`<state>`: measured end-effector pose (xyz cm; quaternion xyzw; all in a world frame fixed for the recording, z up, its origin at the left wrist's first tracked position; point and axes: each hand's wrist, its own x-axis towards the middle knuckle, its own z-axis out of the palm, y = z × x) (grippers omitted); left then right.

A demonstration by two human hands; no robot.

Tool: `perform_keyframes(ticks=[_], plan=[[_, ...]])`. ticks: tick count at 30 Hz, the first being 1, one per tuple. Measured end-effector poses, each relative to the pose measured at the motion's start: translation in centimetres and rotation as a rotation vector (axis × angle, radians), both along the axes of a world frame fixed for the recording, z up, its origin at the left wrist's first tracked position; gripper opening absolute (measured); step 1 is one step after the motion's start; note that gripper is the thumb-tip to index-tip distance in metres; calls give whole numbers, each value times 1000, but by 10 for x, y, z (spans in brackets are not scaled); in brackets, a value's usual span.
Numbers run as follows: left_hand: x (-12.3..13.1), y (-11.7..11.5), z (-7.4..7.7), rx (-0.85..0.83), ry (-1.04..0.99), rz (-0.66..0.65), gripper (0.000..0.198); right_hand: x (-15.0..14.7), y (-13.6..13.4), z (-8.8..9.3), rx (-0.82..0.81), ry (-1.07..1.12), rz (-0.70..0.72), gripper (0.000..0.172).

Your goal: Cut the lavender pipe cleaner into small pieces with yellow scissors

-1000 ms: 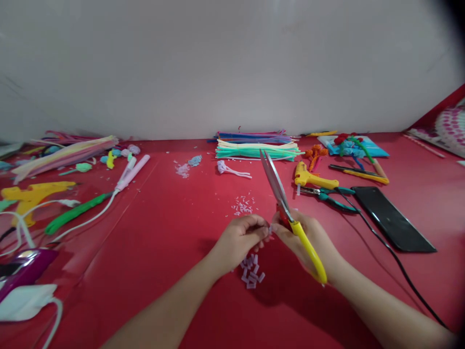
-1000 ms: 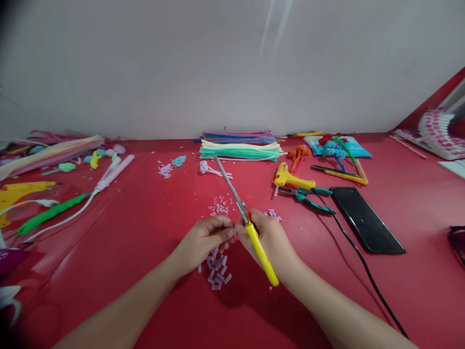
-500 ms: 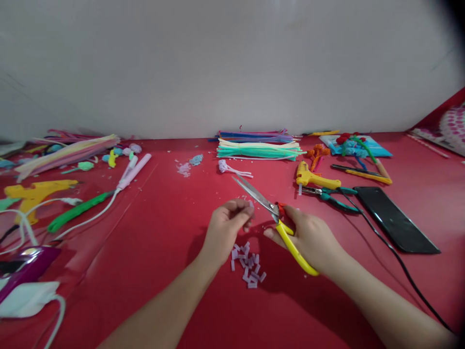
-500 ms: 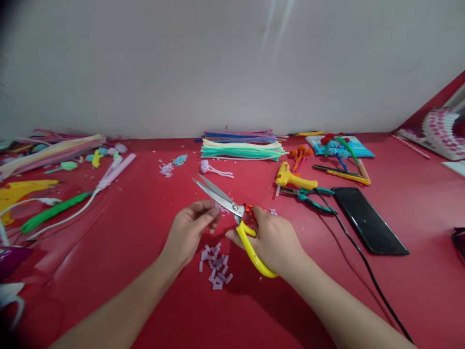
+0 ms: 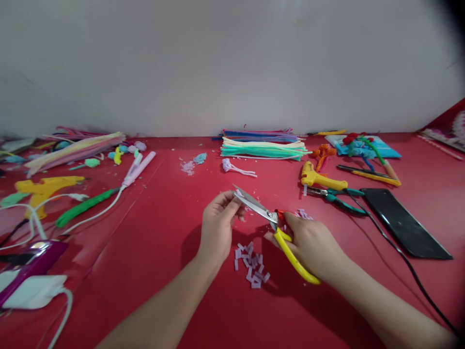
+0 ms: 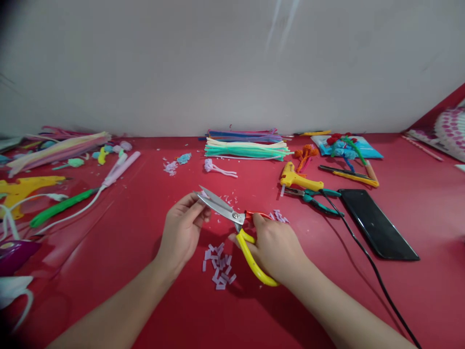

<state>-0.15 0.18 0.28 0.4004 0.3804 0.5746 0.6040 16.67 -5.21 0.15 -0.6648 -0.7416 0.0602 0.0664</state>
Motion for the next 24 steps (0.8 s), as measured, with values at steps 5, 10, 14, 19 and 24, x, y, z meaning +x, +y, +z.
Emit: perform_keyframes(ticks=[5,10,14,19,24], plan=[[0,0,-1,-2,-40,-22,3,0,0,0,11,10,8,35],[0,0,-1,-5,-44,-28,3,0,0,0,33,34,22,36],[0,0,0,-14,-46,-29,3,1,0,1,27,31,19,36],[0,0,0,-38,-62,-34,5,1,1,0,19,27,29,36],[1,0,1,-43,-69,-34,6,1,1,-1,13,43,32,35]])
